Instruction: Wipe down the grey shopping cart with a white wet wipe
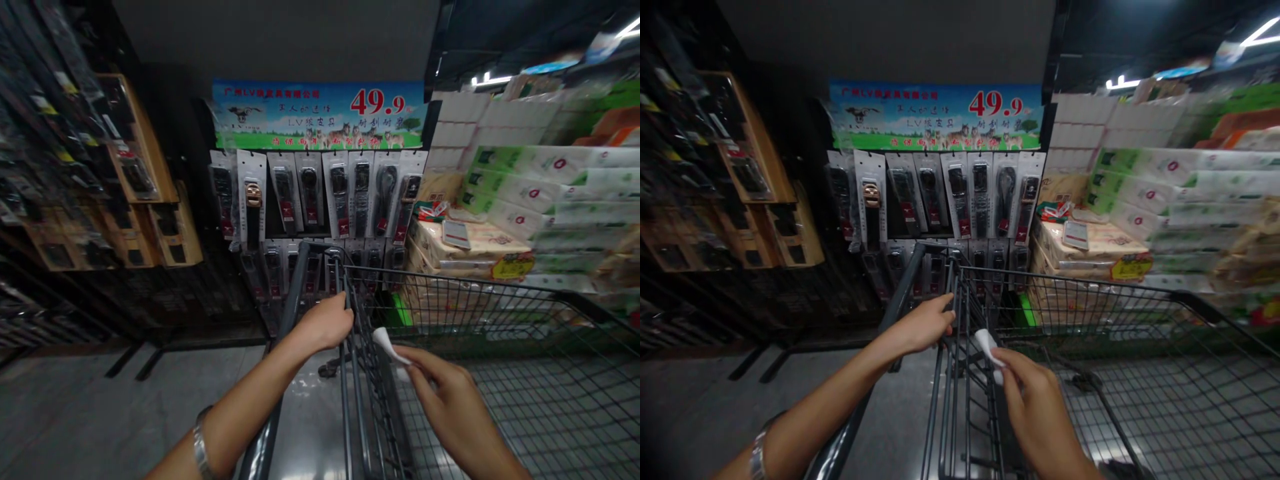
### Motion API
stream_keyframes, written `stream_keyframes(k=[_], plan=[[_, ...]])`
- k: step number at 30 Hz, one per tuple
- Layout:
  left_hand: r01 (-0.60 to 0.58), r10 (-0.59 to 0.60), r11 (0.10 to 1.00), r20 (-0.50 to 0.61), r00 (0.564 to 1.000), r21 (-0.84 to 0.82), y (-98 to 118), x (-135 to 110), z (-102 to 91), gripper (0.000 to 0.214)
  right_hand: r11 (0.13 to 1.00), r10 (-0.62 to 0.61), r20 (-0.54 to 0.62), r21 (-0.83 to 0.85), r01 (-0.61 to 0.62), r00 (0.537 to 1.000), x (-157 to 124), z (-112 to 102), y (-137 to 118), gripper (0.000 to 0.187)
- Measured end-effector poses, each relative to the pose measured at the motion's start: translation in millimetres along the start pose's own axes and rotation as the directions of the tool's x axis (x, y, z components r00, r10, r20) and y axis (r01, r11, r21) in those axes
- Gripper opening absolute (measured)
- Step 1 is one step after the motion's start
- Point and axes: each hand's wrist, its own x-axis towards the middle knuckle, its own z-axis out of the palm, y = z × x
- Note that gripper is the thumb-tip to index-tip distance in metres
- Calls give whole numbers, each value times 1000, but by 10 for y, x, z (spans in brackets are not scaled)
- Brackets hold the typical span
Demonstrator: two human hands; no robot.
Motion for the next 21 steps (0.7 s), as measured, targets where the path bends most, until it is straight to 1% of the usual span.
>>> stream_keyframes(k=[6, 9, 11, 14, 18, 21], plan=[[40, -37, 991, -27, 999, 130, 28, 73, 10, 47, 998, -6, -8, 55, 6, 1000, 477, 436, 161, 31], [17, -16, 994, -12, 1000, 112, 38, 148, 15, 50, 994, -81, -42, 73, 84, 996, 616, 673, 301, 36], [4, -3, 996, -13, 1000, 93, 37, 220, 20, 51, 987, -145, -74, 64, 150, 987, 677, 784, 407, 38], [-31, 34, 996, -38, 999, 84, 30, 345, 34, 50, 982, -176, -98, 47, 181, 979, 775, 860, 550, 40], [-82, 84, 995, -40, 996, 49, 30, 488, 60, 46, 989, -132, -140, 42, 139, 981, 978, 888, 635, 40], [-87, 89, 996, -33, 996, 35, 59, 542, 55, 44, 994, -94, -130, 38, 100, 987, 1162, 904, 669, 41]])
